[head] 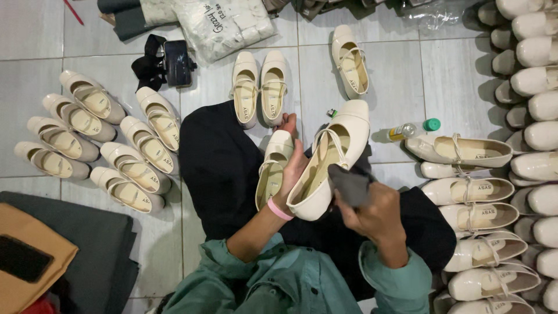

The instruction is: The person sits on the floor surrounded by rows of white shoes and wipes the exterior and interior of several pairs with a gray cloth. The person handles the shoes one at a time, turning them over to clean different surfaces.

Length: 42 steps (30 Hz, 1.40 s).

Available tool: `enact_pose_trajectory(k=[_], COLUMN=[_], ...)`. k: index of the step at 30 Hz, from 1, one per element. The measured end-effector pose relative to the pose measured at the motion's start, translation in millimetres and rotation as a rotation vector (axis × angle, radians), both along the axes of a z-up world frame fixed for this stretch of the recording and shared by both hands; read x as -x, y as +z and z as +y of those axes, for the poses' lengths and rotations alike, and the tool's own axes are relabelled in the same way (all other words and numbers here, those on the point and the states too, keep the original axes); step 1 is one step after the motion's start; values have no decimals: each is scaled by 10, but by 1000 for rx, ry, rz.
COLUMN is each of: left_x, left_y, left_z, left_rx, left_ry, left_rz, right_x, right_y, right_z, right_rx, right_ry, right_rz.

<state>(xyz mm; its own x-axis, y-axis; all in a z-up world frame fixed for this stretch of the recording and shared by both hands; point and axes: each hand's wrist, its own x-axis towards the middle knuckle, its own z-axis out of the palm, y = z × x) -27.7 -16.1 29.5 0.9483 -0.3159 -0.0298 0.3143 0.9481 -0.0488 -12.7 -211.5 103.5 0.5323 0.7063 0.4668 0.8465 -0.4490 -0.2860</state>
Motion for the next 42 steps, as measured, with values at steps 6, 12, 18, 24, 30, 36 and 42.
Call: enact_pose_trajectory(k=[6, 12, 18, 24, 30, 36, 42], left_x=[16, 67, 127, 202, 265, 304, 287], left_y=[173, 214, 83, 9, -33, -8, 22], left_z=[56, 103, 110, 127, 129, 162, 176], left_rx=[-169, -231, -40, -208, -394, -538, -841], left_ry=[-97, -124, -190, -321, -298, -231, -224], left_rz=[-177, 14, 375, -144, -233, -275, -389], right_x=[129, -3, -107, -274, -426, -374, -360], right_y=[-100, -104, -214, -404, -145, 191, 226], right_z=[25, -93, -259, -591, -645, -460, -504], right_rx=[-109, -108, -151, -258, -208, -161, -11], right_ry=[280, 202, 181, 187, -90, -47, -222], right_rz=[12, -67, -181, -167, -238, -199, -277])
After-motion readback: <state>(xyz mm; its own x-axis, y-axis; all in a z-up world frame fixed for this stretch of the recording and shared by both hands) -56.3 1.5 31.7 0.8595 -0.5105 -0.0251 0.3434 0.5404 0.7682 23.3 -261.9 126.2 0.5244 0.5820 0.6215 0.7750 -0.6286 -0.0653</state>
